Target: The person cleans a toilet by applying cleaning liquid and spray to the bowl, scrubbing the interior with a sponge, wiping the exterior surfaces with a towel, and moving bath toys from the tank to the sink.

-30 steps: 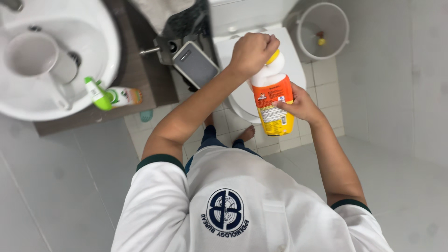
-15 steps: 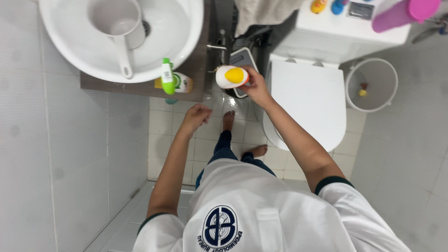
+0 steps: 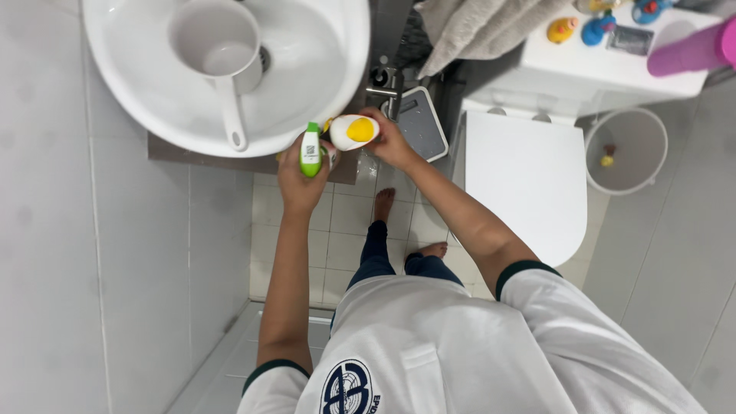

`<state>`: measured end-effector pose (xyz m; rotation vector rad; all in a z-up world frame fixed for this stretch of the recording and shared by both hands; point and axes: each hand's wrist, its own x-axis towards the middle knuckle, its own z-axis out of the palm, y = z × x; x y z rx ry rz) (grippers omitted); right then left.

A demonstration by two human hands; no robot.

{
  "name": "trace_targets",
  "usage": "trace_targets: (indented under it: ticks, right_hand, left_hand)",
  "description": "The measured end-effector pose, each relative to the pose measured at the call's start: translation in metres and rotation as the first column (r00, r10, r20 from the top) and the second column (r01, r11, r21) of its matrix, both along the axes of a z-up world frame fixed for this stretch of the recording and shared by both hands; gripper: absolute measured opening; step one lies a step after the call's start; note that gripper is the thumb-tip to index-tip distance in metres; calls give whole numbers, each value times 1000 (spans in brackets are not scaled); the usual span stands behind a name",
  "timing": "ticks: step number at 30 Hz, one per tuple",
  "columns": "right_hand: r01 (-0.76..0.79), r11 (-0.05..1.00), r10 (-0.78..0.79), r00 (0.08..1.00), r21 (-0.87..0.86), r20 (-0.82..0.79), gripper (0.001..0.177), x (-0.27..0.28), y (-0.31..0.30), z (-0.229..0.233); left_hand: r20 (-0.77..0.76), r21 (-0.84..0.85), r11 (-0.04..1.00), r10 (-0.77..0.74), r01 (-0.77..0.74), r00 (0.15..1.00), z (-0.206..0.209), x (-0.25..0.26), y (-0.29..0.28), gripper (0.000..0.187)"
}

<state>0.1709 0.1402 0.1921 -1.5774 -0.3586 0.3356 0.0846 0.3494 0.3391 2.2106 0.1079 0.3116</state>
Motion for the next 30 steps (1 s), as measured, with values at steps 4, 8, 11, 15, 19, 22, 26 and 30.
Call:
trace_targets:
  ticks: [4,8,11,15,19,22,26,30]
  right_hand:
    - [-28,997,24,999,-74,-46,58,6,1,16]
    - [-43,998,41,998,-44,-45,59,-1,2,22]
    - [33,972,-22,999,-231,47,61,-13,5,32]
    - [202,886,-134,973,-418,187,64,-42,20,43]
    - [120,916,-51,982,-384,184,59,-48,27,43]
    - [-29,935,102,977,-355,188,51,-42,29,37]
    - [71,926,-23,991,-372,132,49,-42,44,28]
    - [-4,925,-16,999,-379,-50,86,-47,25,30]
  left_hand:
    - [-50,14,996,92,-91,995,-11,-26,-6,50]
    - [0,54,996,78,-78,997,6,-71,-13,44]
    - [-11,73,995,74,-73,997,19,-93,-22,44]
    - [-108,65,995,88,-81,990,22,-113,-39,39]
    - [-114,71,997,46,-38,992,17,-134,-56,43]
    - [-167,85,996,14,1,986,17,-148,-66,41]
    - [-238,64,997,-22,38,971,18,-161,-79,41]
    - [-225,95,991,-66,89,972,19,-158,-94,40]
